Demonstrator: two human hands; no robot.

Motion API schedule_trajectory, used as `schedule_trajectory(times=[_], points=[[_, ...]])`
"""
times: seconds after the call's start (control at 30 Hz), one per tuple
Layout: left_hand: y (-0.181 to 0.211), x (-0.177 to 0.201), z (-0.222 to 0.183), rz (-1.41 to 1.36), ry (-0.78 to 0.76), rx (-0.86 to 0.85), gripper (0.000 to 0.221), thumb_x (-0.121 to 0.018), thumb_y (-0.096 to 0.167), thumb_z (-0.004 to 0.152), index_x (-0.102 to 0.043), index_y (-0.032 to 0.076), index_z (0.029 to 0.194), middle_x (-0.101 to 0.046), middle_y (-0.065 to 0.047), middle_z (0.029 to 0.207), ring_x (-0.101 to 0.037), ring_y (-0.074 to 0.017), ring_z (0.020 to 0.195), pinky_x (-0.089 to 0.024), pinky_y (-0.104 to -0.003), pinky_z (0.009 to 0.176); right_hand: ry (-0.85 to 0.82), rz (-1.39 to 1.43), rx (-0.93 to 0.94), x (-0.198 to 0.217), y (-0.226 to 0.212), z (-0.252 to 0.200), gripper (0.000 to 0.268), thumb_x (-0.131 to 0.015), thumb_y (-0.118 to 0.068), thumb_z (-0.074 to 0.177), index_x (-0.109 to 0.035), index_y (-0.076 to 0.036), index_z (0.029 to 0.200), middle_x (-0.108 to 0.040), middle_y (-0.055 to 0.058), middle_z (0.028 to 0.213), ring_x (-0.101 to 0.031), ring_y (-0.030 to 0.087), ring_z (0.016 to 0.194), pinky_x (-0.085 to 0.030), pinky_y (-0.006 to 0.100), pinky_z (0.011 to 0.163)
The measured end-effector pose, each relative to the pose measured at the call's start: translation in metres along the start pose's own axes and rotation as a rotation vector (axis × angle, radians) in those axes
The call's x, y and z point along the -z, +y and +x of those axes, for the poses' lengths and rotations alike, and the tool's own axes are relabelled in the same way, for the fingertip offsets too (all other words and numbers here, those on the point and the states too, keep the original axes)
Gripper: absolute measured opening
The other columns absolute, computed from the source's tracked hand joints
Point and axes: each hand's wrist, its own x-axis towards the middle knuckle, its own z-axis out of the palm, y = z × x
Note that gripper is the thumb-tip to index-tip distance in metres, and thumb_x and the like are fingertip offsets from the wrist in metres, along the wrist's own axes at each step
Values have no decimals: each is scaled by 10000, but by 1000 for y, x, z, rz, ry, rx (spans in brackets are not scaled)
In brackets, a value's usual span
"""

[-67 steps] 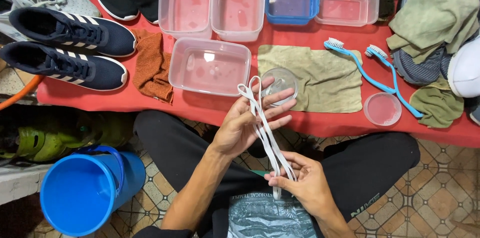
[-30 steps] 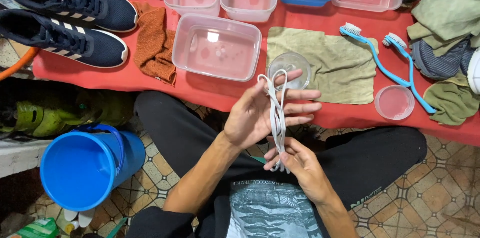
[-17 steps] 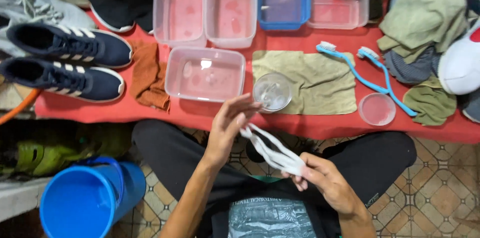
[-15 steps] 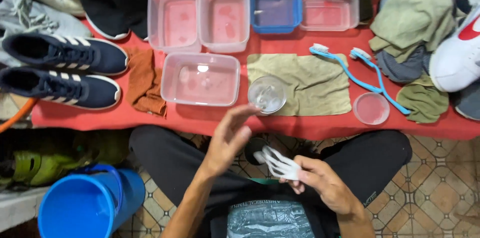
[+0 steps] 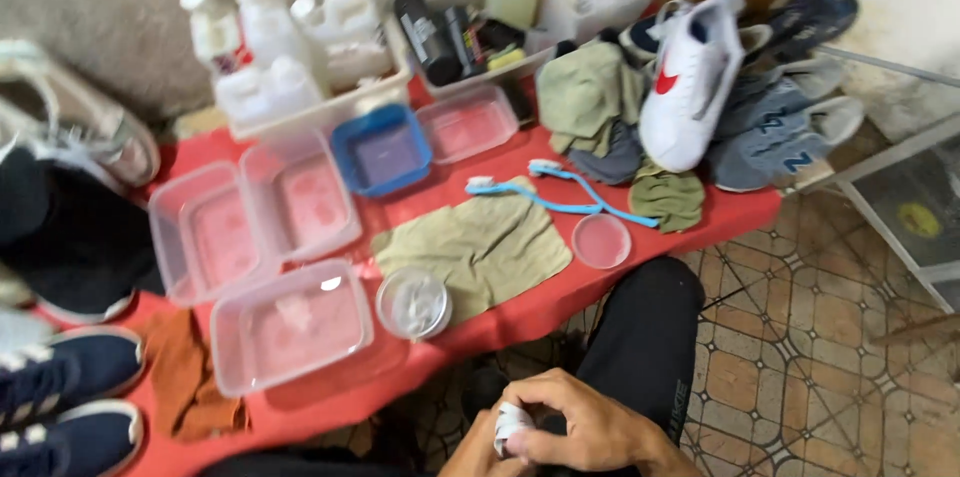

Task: Untangling shoelaces and preparing a small flex cable for installation into a shoe.

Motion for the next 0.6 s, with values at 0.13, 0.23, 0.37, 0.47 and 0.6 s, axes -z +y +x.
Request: schedule_trajectory(times=[0.13, 0.23, 0.37, 0.47, 0.6], points=[[-25, -5, 19, 88, 81, 9, 637, -504, 222, 808, -573, 178, 1440, -733, 45, 1054, -657, -35, 916, -503, -265, 799, 136, -399, 174, 16, 0, -1, 209, -763, -236, 948, -631, -87, 882, -628, 22, 901, -597, 164, 777, -466, 309, 719], [-97, -19, 21, 223, 165, 93, 563, -586, 256, 896, -559, 311, 1455, -821, -4, 1084, -794, -84, 971, -565, -270, 805, 211, -590, 178, 27, 17, -3, 141, -649, -194, 979, -742, -102, 1031, -674, 34, 1022, -696, 212, 898, -513, 328, 809], [-26, -17, 42, 287, 120, 526, 482, -680, 492, 777, -634, 498, 1256, -752, 95, 916, -755, -82, 895, -523, -254, 786, 228, -596, 193, 68, 7, -13, 123, -686, -174, 955, -764, -85, 991, -734, 28, 947, -709, 176, 852, -519, 299, 803], [-100, -22, 45, 190, 99, 388, 765, -774, 569, 751, -527, 484, 1470, -634, 158, 1038, -646, 13, 751, -536, -145, 804, 424, -650, 99, 122, -11, -24, 117, -781, -208, 861, -824, -171, 963, -793, -33, 921, -726, 104, 825, -574, 262, 653], [-272, -17, 47, 255, 99, 105, 684, -742, 450, 823, -546, 330, 1468, -700, 83, 899, -703, -61, 796, -522, -172, 821, 774, -843, 52, 215, -56, -26, 281, -789, -91, 824, -780, -129, 1102, -794, 47, 1021, -745, 160, 843, -622, 287, 728]])
